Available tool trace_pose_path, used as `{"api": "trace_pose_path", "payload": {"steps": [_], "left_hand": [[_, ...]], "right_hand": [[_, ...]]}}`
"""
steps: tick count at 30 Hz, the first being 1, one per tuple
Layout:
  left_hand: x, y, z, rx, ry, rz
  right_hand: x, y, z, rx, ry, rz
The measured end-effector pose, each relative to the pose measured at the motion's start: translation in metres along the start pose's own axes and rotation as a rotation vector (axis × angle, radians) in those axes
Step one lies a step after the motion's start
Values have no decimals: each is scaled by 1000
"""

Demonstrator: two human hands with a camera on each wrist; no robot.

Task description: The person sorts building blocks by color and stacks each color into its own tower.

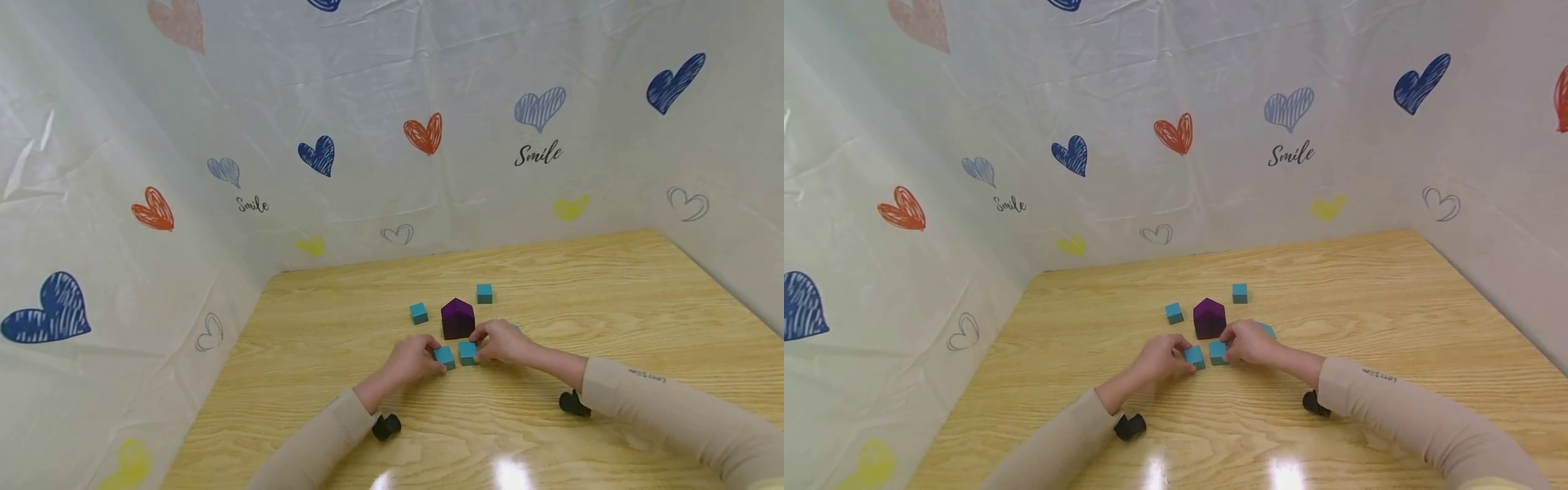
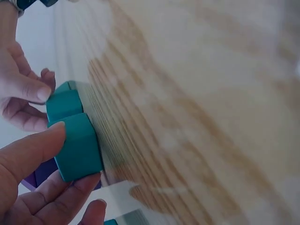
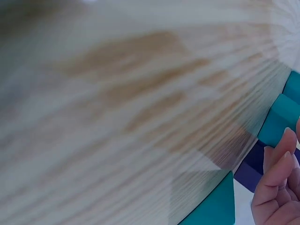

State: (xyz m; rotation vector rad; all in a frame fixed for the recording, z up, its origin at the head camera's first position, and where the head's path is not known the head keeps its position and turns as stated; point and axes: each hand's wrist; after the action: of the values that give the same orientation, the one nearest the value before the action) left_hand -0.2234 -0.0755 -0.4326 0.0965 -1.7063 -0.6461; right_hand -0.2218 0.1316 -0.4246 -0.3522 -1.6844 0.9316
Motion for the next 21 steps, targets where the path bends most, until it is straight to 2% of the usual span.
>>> {"api": "trace_pose_path", "payload": {"steps": [4,7,21], "left_hand": [[3,0,7,4,12,-11],[4,0,9,-1,1,-24],[3,2,15,-20,-18,-40]], "right_hand": [[0,-1,0,18,5,-34],[-1,-1,0,14,0,-21],[1,-2,1,28,5,-41]]}}
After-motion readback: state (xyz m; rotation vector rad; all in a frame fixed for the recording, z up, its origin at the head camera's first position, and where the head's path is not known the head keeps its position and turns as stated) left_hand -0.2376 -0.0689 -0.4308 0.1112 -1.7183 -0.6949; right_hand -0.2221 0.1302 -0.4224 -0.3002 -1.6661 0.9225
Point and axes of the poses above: each hand's wrist, its own z-axis towards the middle knuckle, its own x-axis out of the back of the hand, y = z × x, and after that the axes turned 1 degree about z, right-handed
